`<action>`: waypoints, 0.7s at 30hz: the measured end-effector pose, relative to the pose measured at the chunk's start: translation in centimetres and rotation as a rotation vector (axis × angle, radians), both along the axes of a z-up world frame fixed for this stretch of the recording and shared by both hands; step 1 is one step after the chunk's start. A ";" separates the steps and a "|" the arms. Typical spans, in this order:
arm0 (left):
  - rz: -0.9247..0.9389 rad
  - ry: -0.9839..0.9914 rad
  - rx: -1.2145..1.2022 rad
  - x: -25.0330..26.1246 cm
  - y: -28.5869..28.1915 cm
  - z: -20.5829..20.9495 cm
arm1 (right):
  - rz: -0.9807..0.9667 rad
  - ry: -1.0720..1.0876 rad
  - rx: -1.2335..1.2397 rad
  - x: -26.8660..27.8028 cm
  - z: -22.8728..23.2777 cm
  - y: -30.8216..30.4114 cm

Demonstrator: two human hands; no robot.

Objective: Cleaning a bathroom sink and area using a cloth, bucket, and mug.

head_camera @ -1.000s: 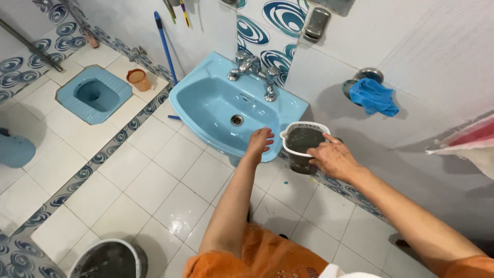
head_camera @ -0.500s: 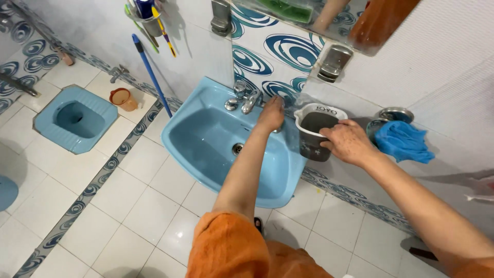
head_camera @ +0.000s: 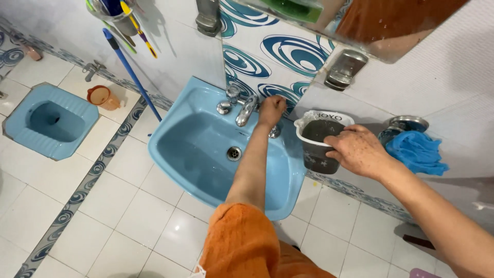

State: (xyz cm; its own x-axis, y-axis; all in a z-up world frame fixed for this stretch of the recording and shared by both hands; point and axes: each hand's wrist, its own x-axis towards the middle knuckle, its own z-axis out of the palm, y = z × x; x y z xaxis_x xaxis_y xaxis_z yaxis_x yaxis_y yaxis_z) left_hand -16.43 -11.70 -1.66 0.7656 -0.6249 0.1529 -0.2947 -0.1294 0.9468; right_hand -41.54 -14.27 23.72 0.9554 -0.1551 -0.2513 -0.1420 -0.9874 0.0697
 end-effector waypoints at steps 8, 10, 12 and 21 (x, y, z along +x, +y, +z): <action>-0.154 -0.853 0.263 -0.5 1.5 1.5 | 0.035 -0.003 -0.030 3.2 2.9 1.7; -0.245 -0.889 0.398 0.1 1.3 4.1 | 0.051 -0.018 -0.032 3.9 3.7 2.2; -0.298 -0.934 0.809 -0.1 3.1 10.1 | 0.074 -0.010 -0.030 4.6 4.7 2.6; -0.276 -0.069 0.872 8.0 3.5 5.5 | 0.125 0.052 -0.056 9.0 7.6 5.5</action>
